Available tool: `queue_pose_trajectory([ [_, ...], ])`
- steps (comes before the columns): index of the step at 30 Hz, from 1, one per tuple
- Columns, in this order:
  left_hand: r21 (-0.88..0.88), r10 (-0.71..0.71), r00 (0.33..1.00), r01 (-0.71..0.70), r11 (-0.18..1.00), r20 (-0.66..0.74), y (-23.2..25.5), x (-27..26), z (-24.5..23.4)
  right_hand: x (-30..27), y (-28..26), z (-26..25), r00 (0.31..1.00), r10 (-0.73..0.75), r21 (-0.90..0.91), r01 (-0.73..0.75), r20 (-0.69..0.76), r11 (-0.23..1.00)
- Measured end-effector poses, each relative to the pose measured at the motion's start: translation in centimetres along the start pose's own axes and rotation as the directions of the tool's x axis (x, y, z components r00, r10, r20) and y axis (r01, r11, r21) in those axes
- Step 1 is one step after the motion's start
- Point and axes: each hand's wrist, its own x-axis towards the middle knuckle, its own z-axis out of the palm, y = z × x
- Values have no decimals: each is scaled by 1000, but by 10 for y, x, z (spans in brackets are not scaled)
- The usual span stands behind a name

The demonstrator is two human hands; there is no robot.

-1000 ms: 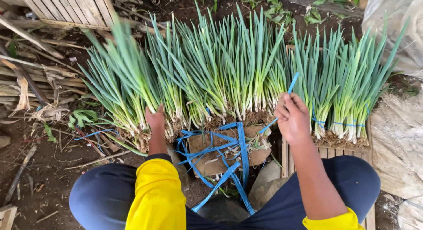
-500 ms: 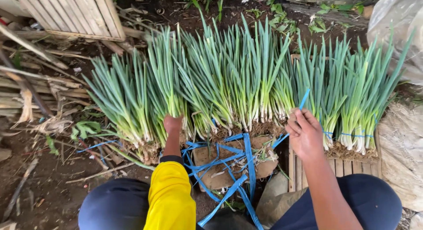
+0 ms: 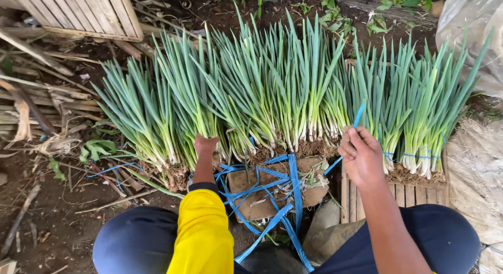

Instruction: The person sits on the ground and bundles freshly harvested green onions using blue plastic ties. They gather the onions into bunches, wrap the ties around the stems, and secure them before placing the finished bundles on a bamboo mat.

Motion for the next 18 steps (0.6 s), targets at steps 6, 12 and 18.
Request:
queue_pose_trajectory([
  [6, -463, -148, 950, 266, 845, 276, 46, -72, -95, -5, -5, 15, 995, 28, 17, -29, 98, 999],
  [12, -620, -49, 948, 243, 746, 313, 73, -120, -147, -16, -3, 25, 981, 56, -5, -56, 184, 998],
  [18, -759, 43, 966, 171, 629, 254, 69, -116, -185, -26, -4, 32, 941, 152, -141, -114, 301, 983],
])
